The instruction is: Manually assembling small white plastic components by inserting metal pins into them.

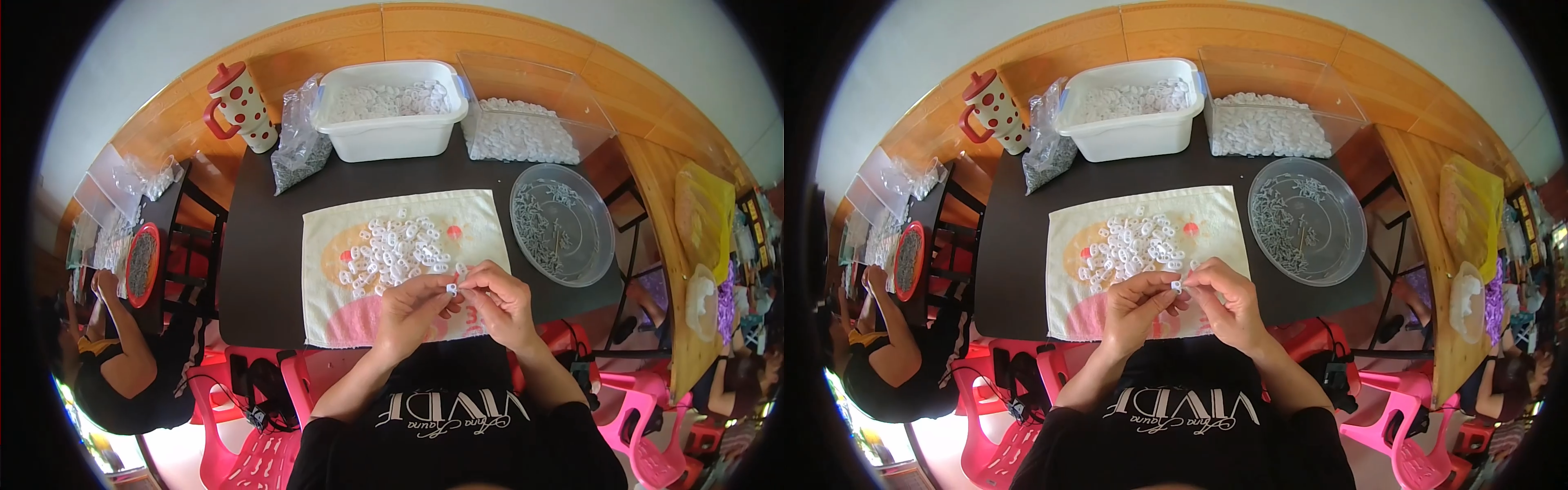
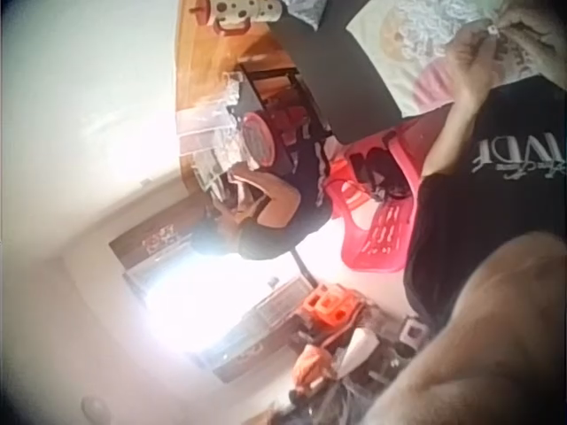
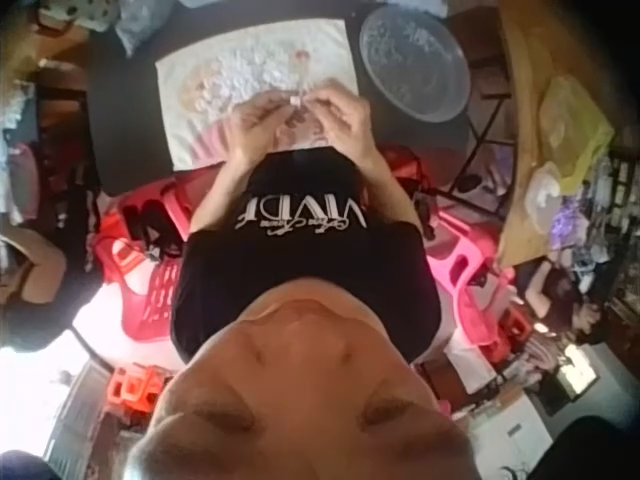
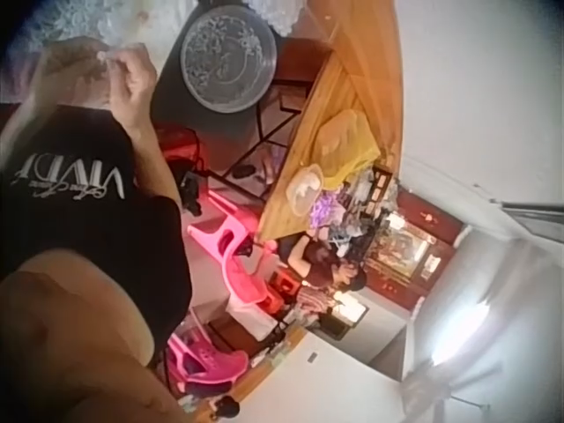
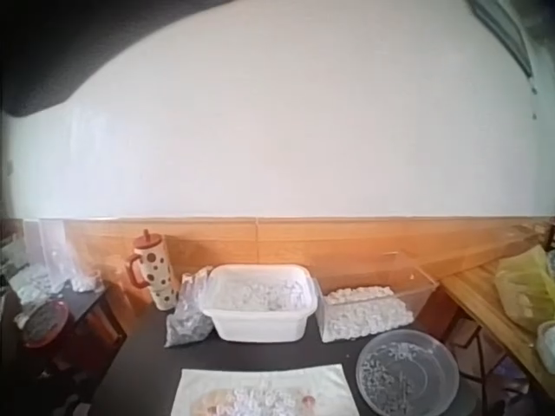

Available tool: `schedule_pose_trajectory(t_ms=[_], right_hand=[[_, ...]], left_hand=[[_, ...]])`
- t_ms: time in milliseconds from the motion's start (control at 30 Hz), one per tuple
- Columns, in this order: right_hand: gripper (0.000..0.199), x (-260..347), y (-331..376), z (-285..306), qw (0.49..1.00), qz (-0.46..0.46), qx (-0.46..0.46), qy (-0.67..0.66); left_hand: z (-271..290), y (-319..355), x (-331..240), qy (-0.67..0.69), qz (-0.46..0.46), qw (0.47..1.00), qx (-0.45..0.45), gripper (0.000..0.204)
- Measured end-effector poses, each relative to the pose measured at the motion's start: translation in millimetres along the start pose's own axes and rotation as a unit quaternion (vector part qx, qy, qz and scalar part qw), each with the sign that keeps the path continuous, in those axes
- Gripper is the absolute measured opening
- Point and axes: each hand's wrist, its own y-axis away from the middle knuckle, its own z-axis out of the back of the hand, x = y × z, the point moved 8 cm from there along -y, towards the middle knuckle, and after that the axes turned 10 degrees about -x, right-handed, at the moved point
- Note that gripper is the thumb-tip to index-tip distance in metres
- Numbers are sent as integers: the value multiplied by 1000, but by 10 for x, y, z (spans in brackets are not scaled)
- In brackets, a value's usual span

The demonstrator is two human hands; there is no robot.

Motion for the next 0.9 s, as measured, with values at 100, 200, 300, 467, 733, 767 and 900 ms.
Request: schedule_pose_trajectory(t_ms=[100,200,300,467,733,767,900], right_hand=[[13,20,2,-9,1000,-9,-4,-13],[15,13,21,-27,1000,-17,-15,-15],[17,20,29,-29,1000,-13,-22,-3],[18,72,12,-36,999,18,-18,38],[17,214,-17,-74,993,63,-25,94],[17,219,-15,-82,993,63,-25,94],[17,289,-15,-99,986,110,-29,125]], left_hand=[[11,26,5,3,6,1000,0,27],[16,34,26,5,8,1000,-1,26],[20,41,15,5,3,1000,-5,26],[49,47,23,13,-1,1000,0,26],[26,64,15,6,3,1000,-4,26],[27,64,32,6,2,1000,-4,26],[26,75,30,-15,-9,1000,-10,25]])
